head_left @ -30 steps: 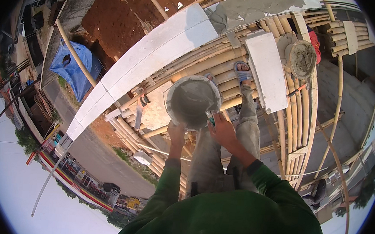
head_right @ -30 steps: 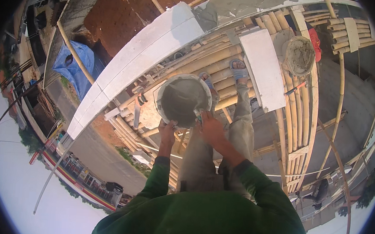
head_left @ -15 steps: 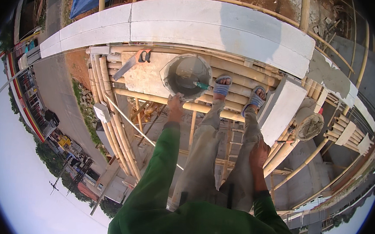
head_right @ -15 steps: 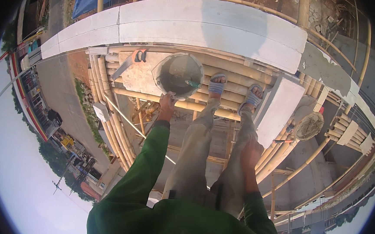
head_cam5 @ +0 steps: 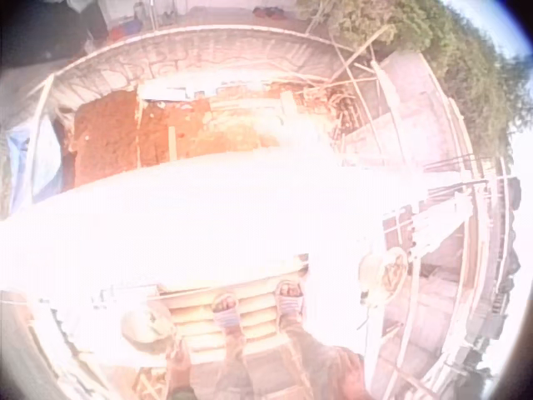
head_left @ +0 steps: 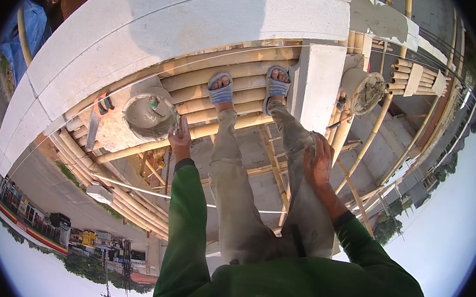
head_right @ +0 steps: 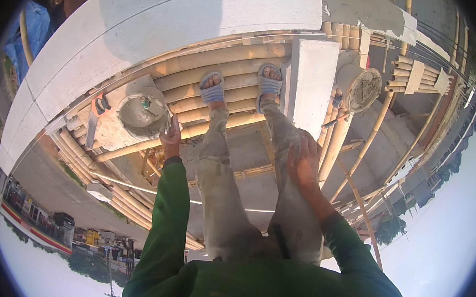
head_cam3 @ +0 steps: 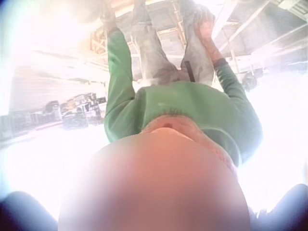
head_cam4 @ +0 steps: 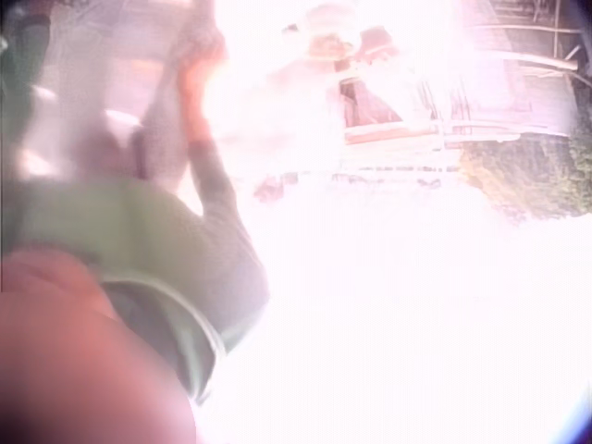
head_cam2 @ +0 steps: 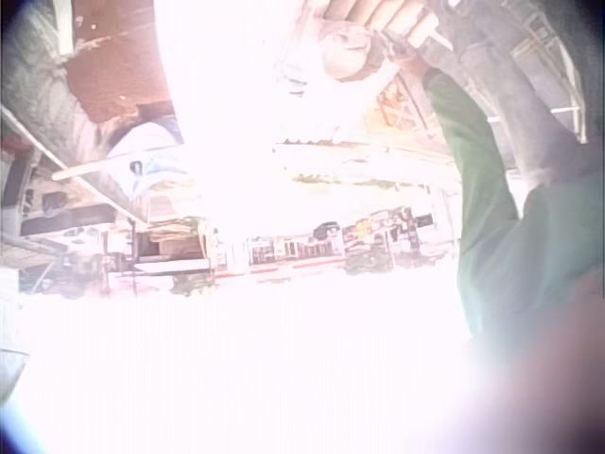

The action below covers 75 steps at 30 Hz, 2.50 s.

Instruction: The person applies cement to a wall using a trowel and places white rectangular tiles onto the surface. They adjust the tiles by hand and tap them with a hammer to secure them in place.

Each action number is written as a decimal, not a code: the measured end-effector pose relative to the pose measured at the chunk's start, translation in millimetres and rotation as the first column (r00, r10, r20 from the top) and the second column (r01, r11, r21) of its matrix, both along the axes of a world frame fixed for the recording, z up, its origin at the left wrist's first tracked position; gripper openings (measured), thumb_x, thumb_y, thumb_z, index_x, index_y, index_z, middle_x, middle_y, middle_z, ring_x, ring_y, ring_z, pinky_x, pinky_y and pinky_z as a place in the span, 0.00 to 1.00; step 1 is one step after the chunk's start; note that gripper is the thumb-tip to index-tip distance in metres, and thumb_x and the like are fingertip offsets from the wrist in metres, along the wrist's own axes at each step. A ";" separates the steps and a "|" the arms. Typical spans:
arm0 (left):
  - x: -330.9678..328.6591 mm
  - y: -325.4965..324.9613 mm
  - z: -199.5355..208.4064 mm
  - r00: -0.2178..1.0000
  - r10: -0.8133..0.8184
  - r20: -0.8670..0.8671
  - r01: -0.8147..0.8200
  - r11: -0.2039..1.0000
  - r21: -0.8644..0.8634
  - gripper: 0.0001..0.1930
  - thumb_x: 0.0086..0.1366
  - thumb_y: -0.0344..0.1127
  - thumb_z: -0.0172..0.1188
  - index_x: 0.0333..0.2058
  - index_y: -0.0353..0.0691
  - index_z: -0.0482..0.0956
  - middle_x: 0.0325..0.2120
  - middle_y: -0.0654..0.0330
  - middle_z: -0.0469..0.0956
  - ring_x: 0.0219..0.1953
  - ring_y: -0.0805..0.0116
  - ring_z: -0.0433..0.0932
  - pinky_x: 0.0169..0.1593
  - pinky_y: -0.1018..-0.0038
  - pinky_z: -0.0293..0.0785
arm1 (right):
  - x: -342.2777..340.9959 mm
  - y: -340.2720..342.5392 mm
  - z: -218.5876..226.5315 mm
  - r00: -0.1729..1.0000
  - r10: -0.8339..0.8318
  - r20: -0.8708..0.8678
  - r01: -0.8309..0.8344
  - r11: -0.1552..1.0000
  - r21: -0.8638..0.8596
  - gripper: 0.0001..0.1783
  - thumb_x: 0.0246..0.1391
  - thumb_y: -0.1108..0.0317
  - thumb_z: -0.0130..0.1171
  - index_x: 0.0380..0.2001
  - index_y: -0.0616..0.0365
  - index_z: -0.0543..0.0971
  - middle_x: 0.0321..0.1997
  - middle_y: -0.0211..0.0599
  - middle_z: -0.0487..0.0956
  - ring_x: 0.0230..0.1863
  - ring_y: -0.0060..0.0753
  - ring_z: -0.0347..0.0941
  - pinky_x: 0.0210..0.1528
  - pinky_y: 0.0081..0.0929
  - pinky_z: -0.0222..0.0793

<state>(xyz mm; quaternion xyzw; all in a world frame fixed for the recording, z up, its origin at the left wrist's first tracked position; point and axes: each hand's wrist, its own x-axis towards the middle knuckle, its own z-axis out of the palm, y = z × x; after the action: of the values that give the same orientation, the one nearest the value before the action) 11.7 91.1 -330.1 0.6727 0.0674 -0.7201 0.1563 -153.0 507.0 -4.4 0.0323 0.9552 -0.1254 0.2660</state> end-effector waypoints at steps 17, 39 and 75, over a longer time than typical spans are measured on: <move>-263.5 246.1 20.9 -0.658 -0.629 0.413 0.524 -0.777 -0.349 0.29 0.68 0.37 0.63 0.66 0.40 0.70 0.63 0.48 0.75 0.62 0.53 0.77 0.63 0.66 0.71 | 217.8 188.6 -208.5 -0.225 -0.943 0.246 0.973 -0.230 0.012 0.25 0.63 0.54 0.62 0.58 0.55 0.76 0.50 0.37 0.81 0.47 0.34 0.79 0.45 0.39 0.75; -453.4 463.3 39.9 -0.763 0.298 0.573 -0.259 -0.954 0.151 0.53 0.66 0.81 0.34 0.64 0.36 0.75 0.63 0.39 0.74 0.68 0.41 0.70 0.71 0.54 0.61 | 313.8 201.7 -362.6 -0.728 -0.620 0.292 0.646 -0.763 -0.010 0.39 0.67 0.40 0.49 0.64 0.66 0.74 0.61 0.50 0.78 0.61 0.46 0.75 0.65 0.41 0.66; -475.8 531.4 110.4 -0.728 0.316 0.609 -0.195 -0.946 0.258 0.37 0.73 0.65 0.45 0.59 0.37 0.80 0.57 0.46 0.80 0.57 0.47 0.82 0.57 0.52 0.78 | 40.4 167.8 -178.4 0.695 -0.715 0.074 0.704 0.698 0.133 0.57 0.46 0.61 0.76 0.75 0.55 0.54 0.77 0.46 0.58 0.76 0.57 0.56 0.75 0.55 0.52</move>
<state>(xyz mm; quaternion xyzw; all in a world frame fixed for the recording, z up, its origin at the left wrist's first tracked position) -464.1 622.5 -219.7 0.0201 0.8919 0.0088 0.4517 -112.6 674.8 -182.9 0.4185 0.8556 -0.1710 0.2520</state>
